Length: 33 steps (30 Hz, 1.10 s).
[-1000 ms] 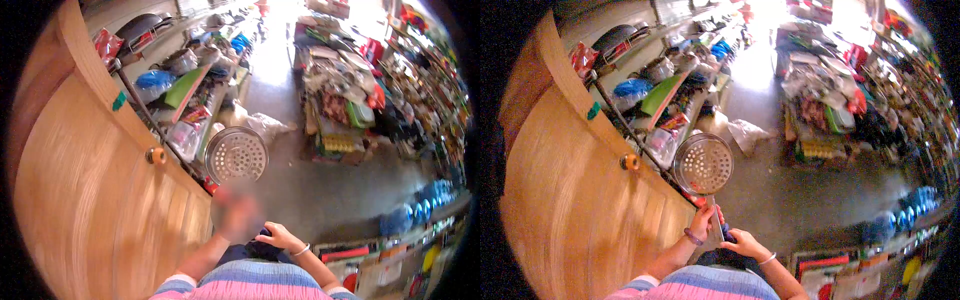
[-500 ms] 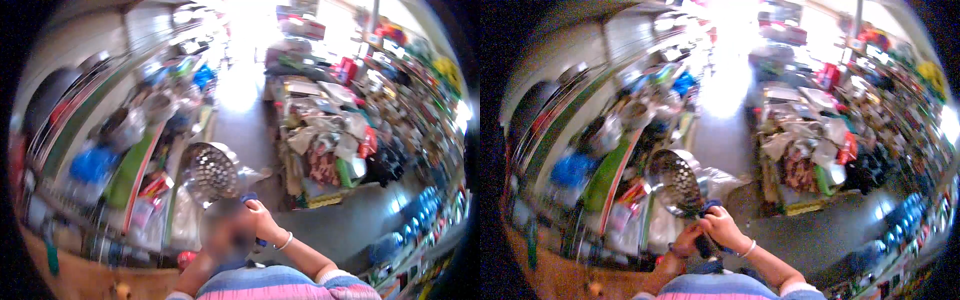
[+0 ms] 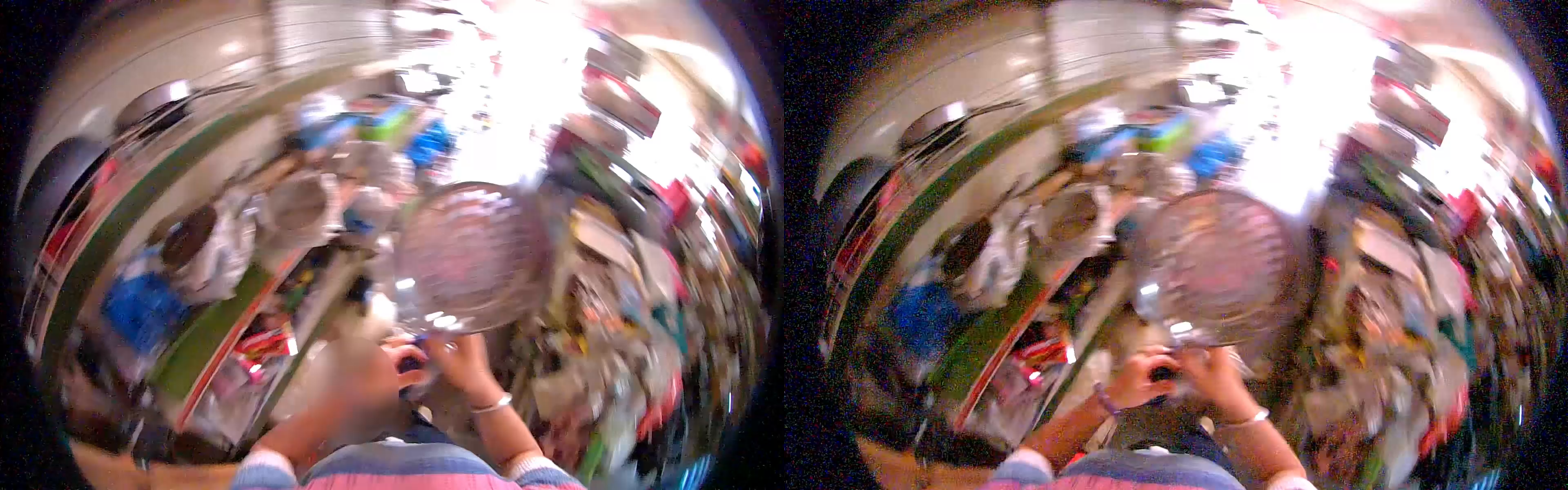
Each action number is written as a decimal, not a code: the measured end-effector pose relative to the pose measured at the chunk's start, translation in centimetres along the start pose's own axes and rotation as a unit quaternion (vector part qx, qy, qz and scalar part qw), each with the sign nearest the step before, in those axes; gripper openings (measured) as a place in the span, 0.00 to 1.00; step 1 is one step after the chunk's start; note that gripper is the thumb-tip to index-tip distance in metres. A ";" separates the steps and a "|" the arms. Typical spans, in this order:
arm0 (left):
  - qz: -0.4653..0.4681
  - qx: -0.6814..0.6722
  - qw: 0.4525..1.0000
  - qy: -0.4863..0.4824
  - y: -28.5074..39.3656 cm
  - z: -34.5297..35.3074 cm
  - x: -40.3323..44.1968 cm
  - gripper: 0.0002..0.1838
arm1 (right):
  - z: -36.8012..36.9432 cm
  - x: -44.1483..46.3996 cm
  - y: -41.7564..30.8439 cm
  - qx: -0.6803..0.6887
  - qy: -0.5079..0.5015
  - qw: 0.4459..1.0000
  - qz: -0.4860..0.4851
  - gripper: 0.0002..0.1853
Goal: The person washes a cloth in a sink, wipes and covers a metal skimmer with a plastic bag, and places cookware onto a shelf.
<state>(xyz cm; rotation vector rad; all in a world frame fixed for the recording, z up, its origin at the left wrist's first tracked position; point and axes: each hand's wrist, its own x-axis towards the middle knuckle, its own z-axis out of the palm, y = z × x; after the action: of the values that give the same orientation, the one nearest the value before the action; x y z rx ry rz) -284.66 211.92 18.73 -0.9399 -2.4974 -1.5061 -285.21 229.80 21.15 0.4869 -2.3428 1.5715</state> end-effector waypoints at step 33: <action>0.005 0.017 0.969 0.247 -15.6 -13.9 4.7 0.15 | 27.7 53.9 -29.0 -0.296 -0.195 0.769 -0.532 0.09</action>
<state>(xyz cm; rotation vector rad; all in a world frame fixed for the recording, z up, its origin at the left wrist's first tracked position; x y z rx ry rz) -300.16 197.46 15.52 -0.4890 -2.1446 -1.4662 -322.84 187.27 57.11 1.6696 -1.9280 0.1908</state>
